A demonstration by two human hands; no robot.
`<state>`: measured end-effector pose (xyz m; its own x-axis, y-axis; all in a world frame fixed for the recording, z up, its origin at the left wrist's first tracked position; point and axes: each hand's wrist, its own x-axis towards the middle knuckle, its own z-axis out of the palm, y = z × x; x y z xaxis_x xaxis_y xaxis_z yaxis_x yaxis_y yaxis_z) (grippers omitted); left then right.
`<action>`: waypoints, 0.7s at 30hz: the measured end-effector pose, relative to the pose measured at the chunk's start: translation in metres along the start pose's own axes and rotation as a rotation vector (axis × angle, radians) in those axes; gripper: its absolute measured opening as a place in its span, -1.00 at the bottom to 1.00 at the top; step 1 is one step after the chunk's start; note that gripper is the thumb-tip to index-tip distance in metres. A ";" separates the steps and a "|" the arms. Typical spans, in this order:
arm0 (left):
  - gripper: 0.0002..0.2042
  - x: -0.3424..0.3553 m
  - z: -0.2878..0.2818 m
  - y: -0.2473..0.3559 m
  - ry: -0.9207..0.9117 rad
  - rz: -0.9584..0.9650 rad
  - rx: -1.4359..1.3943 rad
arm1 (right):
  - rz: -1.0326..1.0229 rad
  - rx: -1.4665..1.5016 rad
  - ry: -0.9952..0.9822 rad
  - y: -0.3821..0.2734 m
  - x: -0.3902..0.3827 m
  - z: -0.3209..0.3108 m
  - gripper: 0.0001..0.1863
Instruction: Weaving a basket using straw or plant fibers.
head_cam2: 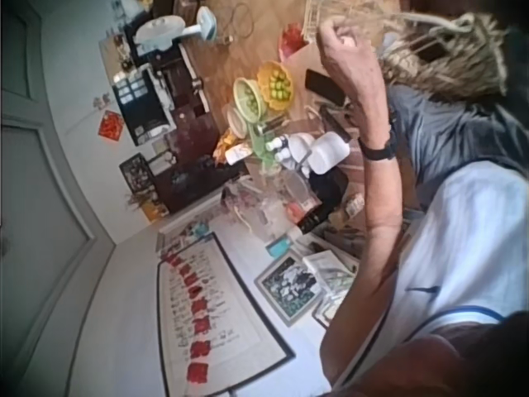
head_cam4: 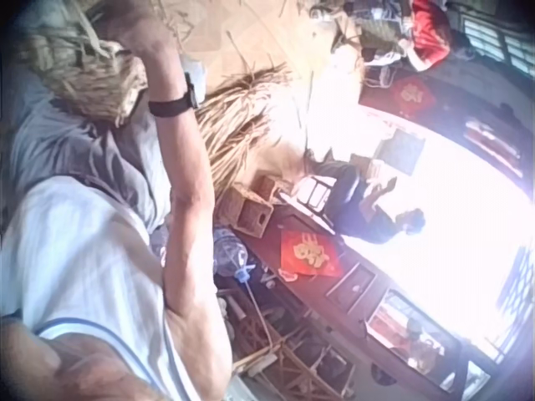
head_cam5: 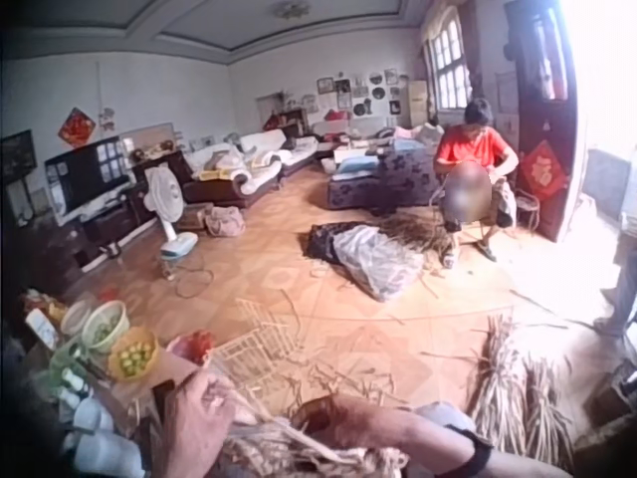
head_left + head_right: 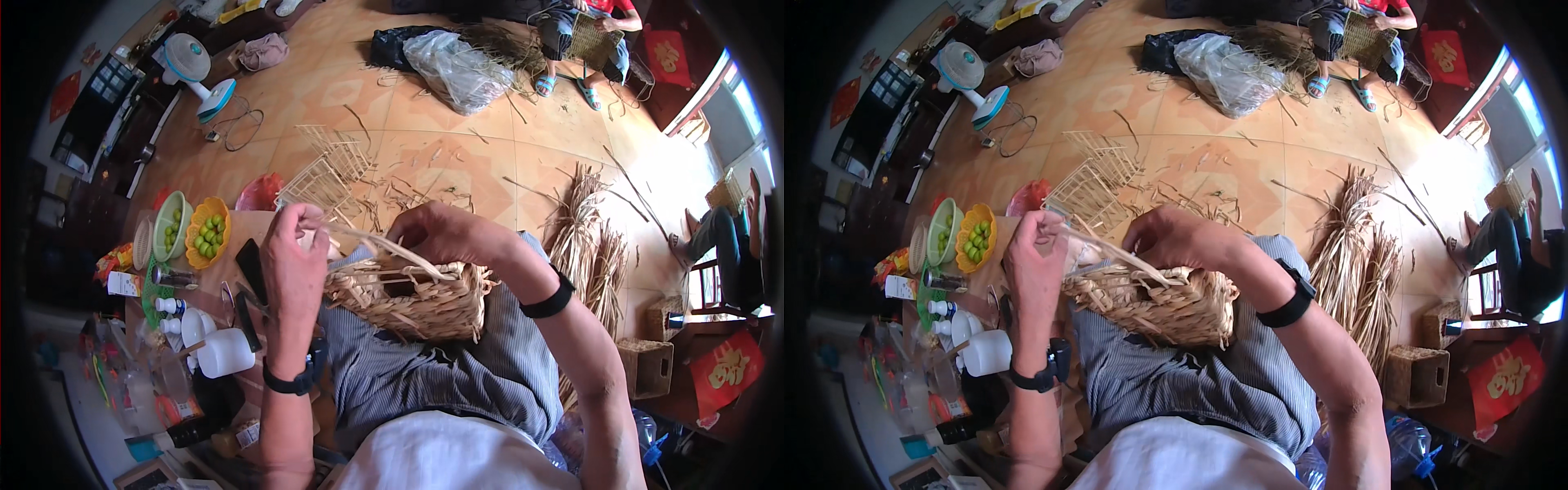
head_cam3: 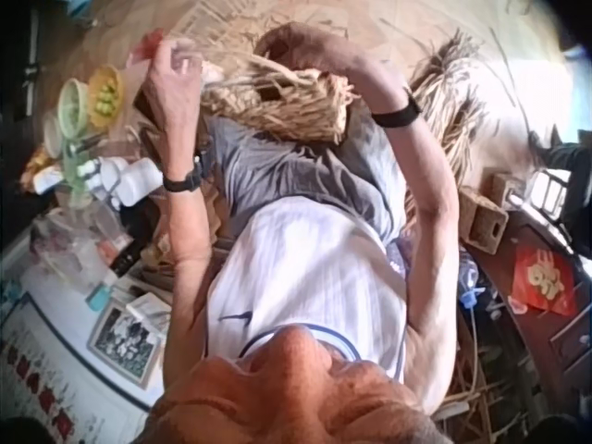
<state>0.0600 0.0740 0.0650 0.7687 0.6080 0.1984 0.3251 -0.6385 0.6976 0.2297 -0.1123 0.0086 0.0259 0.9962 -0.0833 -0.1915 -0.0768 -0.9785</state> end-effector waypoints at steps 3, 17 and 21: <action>-0.72 -0.028 0.003 0.012 0.135 0.271 0.155 | 0.150 -0.739 0.395 -0.018 -0.015 -0.002 -0.64; -0.77 -0.080 0.051 0.027 -0.031 0.509 -0.067 | 0.086 -0.112 -0.080 -0.001 -0.043 -0.033 -0.80; -0.78 -0.079 0.058 0.018 0.011 0.579 -0.091 | 0.074 -0.019 -0.082 0.003 -0.044 -0.033 -0.79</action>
<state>0.0371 -0.0130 0.0223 0.8012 0.1775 0.5714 -0.1949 -0.8254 0.5298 0.2609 -0.1575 0.0032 -0.0681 0.9877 -0.1406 -0.1714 -0.1504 -0.9736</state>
